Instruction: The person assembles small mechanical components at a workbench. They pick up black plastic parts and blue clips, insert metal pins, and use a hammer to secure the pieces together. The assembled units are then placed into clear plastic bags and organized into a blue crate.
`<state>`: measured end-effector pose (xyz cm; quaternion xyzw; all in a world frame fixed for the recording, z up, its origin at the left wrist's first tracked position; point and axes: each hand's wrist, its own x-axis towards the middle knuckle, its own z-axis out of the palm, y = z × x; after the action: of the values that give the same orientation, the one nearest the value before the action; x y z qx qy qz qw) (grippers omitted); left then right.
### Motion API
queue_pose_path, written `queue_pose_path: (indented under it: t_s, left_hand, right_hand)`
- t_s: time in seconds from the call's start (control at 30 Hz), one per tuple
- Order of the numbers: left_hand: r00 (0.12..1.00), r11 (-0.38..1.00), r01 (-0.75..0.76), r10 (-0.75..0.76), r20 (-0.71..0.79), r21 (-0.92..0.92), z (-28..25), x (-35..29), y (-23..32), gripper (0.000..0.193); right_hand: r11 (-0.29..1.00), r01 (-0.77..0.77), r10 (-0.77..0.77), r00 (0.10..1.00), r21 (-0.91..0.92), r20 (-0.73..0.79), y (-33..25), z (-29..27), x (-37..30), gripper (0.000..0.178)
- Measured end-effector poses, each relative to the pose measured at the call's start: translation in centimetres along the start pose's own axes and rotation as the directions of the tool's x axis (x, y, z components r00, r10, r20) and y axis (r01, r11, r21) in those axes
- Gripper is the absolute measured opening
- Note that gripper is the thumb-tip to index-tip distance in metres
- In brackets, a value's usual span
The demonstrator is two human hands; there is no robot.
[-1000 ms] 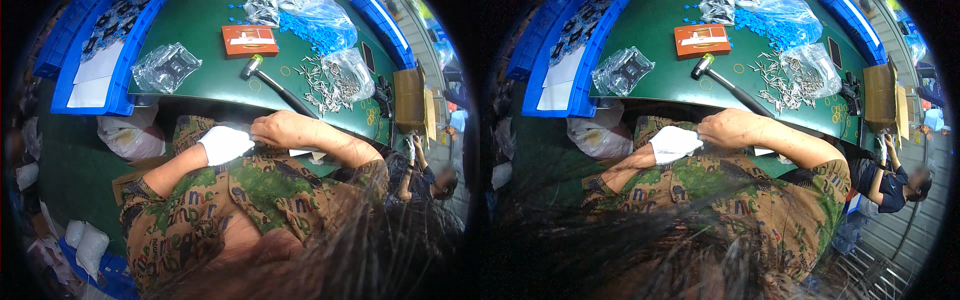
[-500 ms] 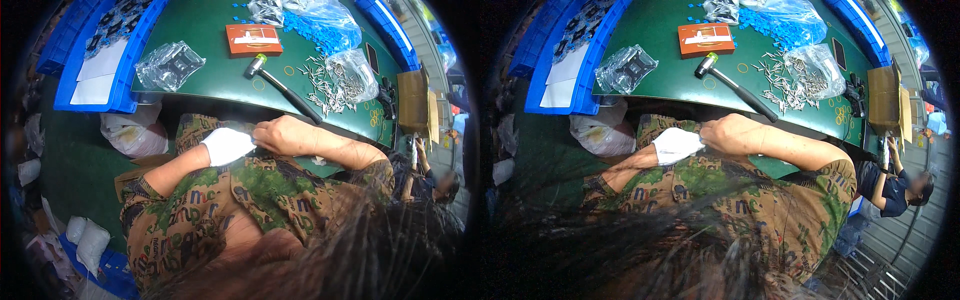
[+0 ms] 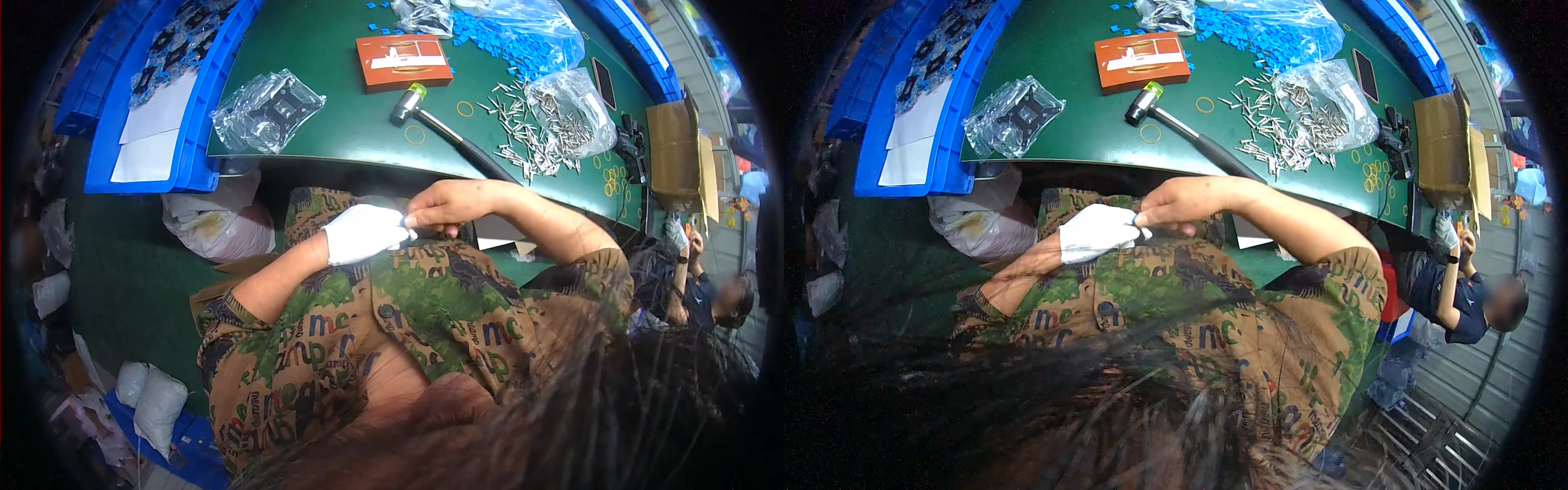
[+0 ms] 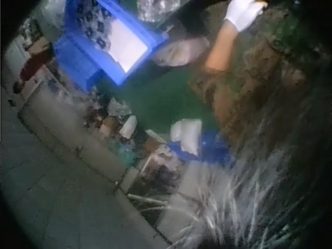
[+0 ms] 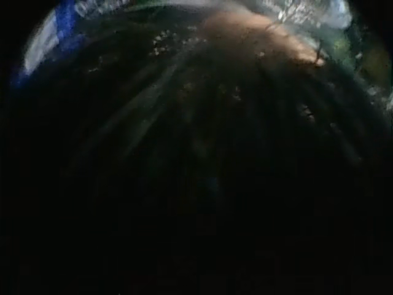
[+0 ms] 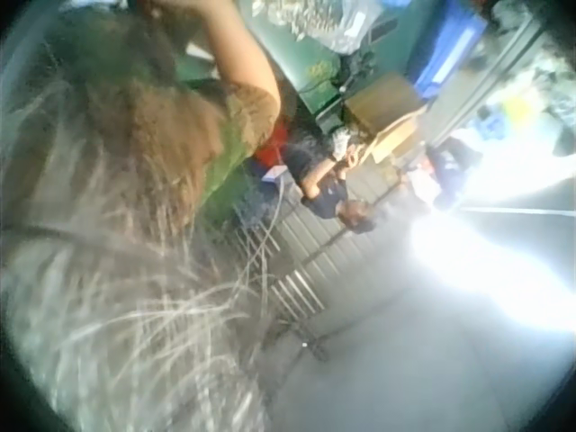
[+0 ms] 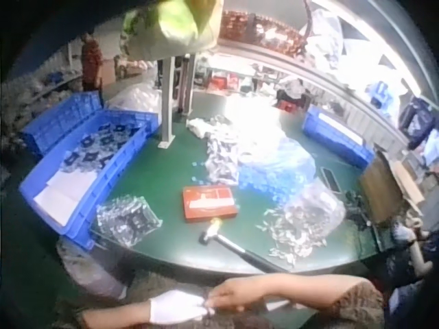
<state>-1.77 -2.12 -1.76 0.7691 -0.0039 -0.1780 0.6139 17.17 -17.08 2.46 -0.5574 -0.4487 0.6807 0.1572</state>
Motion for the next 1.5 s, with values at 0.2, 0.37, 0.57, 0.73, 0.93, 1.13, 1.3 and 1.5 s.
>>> queue_pose_path:
  t_s: [0.2,0.37,0.57,0.73,0.93,1.13,1.3,1.5]
  left_hand:
    - [0.995,0.989,0.093,-0.095,-0.015,-0.117,-3.4,-2.2,0.6,0.03]
    - [0.939,0.979,-0.087,0.018,-0.342,-0.187,-8.1,-4.6,3.7,0.027]
    - [0.802,0.961,-0.263,0.268,-0.534,0.087,-12.7,3.1,7.7,0.028]
    - [0.751,0.934,-0.225,0.349,-0.561,0.279,-16.1,10.0,6.8,0.026]
    - [0.795,0.927,-0.103,0.295,-0.53,0.361,-16.5,12.0,7.3,0.028]
    - [0.777,0.816,-0.06,0.399,-0.486,0.574,-16.3,13.7,7.0,0.029]
    - [0.828,0.818,-0.06,0.361,-0.43,0.571,-17.0,13.7,7.5,0.029]
    - [0.798,0.809,-0.077,0.4,-0.45,0.583,-17.2,13.8,7.3,0.025]
  right_hand:
    - [0.956,0.167,-0.244,0.907,-0.24,-0.343,-0.6,0.9,-0.1,0.038]
    - [0.482,-0.504,-0.6,0.406,-0.717,-0.689,-1.4,-0.5,-5.3,0.027]
    - [0.442,-0.626,-0.468,0.449,-0.642,-0.761,1.7,-1.9,-3.4,0.035]
    - [0.522,-0.507,-0.553,0.412,-0.686,-0.725,2.7,-3.3,-3.1,0.025]
    - [0.771,-0.198,-0.6,0.093,-0.606,-0.794,1.6,-1.8,-7.8,0.017]
    - [0.944,0.302,-0.207,0.238,-0.131,-0.949,-1.5,-2.3,-7.2,0.017]
    - [0.871,0.158,-0.474,0.022,-0.465,-0.88,-3.1,-5.2,-6.2,0.035]
    - [0.735,-0.343,-0.538,0.231,-0.585,-0.811,-2.9,-7.6,-5.9,0.039]
